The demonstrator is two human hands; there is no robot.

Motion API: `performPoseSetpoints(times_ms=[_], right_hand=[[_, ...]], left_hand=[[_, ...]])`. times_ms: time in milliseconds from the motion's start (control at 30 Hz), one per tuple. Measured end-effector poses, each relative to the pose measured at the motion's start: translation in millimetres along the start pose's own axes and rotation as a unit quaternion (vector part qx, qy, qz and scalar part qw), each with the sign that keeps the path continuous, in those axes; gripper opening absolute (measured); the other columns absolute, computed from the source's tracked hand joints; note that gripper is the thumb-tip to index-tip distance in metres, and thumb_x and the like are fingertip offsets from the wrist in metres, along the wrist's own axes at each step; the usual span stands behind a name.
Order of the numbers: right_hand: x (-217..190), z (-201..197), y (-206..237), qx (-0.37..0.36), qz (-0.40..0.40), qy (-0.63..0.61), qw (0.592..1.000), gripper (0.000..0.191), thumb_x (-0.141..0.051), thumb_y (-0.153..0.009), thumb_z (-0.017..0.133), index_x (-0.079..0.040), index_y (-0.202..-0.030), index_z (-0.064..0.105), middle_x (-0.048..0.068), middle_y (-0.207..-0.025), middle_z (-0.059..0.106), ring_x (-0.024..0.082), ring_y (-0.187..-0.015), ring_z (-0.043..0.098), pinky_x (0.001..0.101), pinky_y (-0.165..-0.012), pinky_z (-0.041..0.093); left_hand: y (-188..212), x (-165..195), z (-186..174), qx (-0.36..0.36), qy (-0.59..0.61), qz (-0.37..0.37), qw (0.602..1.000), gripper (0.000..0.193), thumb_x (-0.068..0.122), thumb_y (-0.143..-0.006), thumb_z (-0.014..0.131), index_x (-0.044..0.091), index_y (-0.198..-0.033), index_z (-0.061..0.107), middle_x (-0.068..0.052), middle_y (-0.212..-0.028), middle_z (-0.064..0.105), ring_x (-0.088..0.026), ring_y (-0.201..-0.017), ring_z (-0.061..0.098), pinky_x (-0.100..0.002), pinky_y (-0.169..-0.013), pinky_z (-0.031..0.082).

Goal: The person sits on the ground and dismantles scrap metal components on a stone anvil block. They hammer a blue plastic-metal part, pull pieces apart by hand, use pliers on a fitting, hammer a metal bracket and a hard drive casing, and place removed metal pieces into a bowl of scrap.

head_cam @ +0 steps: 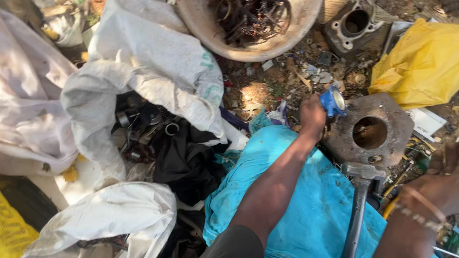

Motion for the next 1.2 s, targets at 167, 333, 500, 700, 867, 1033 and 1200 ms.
performPoseSetpoints(times_ms=[167,333,500,700,867,1033,1200], right_hand=[[-53.6,113.0,178.1,-0.258,-0.146,0.108,0.949,0.043,-0.025,-0.108,0.066,-0.001,-0.140,0.051,0.015,-0.135,0.063,0.026,-0.130,0.064,0.0381,-0.114,0.057],[-72.6,107.6,199.5,-0.288,-0.134,0.163,0.934,0.028,-0.009,-0.116,0.069,0.007,-0.137,0.060,0.019,-0.129,0.070,0.024,-0.119,0.070,0.0329,-0.110,0.058],[-62.0,14.2,186.5,-0.198,-0.083,0.338,0.916,0.017,-0.007,-0.109,0.069,0.006,-0.119,0.071,0.012,-0.108,0.073,0.014,-0.099,0.068,0.0240,-0.093,0.054],[-71.3,-14.3,181.9,-0.069,-0.146,0.473,0.866,0.013,-0.009,-0.102,0.075,-0.001,-0.112,0.075,0.010,-0.104,0.075,0.016,-0.094,0.068,0.0279,-0.086,0.053],[-76.3,47.3,143.9,-0.114,-0.356,0.497,0.783,0.025,-0.003,-0.092,0.082,-0.002,-0.117,0.076,0.013,-0.112,0.071,0.027,-0.100,0.068,0.0379,-0.088,0.054],[-70.2,83.9,129.1,-0.178,-0.454,0.548,0.679,0.029,-0.001,-0.089,0.083,-0.005,-0.118,0.078,0.008,-0.113,0.073,0.027,-0.104,0.068,0.0404,-0.091,0.052],[-74.8,89.0,120.0,-0.196,-0.455,0.565,0.660,0.018,0.001,-0.091,0.079,-0.004,-0.108,0.077,0.006,-0.116,0.072,0.028,-0.109,0.066,0.0430,-0.094,0.049]], left_hand=[[11.1,16.8,-8.4,-0.029,0.026,0.053,0.998,0.032,0.026,-0.105,0.044,0.005,-0.094,0.067,-0.005,-0.084,0.063,-0.013,-0.071,0.055,-0.033,-0.064,0.043],[17.8,2.1,-10.6,-0.116,0.114,-0.120,0.979,0.028,0.031,-0.103,0.051,0.008,-0.106,0.068,-0.005,-0.092,0.067,-0.014,-0.078,0.061,-0.033,-0.065,0.049],[32.3,-6.1,8.5,-0.271,0.215,-0.188,0.919,0.034,0.036,-0.102,0.059,0.007,-0.117,0.069,-0.007,-0.105,0.072,-0.016,-0.091,0.070,-0.033,-0.074,0.059],[57.6,-16.8,16.0,-0.290,0.136,-0.247,0.914,0.022,0.023,-0.098,0.057,0.015,-0.115,0.067,-0.004,-0.098,0.069,-0.013,-0.088,0.068,-0.030,-0.076,0.057],[100.4,-3.3,23.7,-0.488,0.064,-0.111,0.863,0.018,0.022,-0.104,0.057,0.009,-0.091,0.056,0.001,-0.085,0.052,-0.008,-0.077,0.051,-0.025,-0.071,0.044],[107.2,-13.4,21.5,-0.423,0.082,-0.197,0.881,0.017,0.023,-0.100,0.058,0.010,-0.091,0.058,0.001,-0.083,0.052,-0.007,-0.075,0.052,-0.026,-0.069,0.046],[94.0,-40.6,14.4,-0.290,0.057,-0.285,0.912,0.015,0.021,-0.089,0.060,0.014,-0.101,0.065,0.006,-0.097,0.066,-0.004,-0.089,0.066,-0.022,-0.082,0.055]])
Point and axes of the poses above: each hand's wrist, its own y-axis away from the middle knuckle, its own z-axis out of the palm, x = y × z, the point moved 5 cm from there along -y, towards the middle knuckle
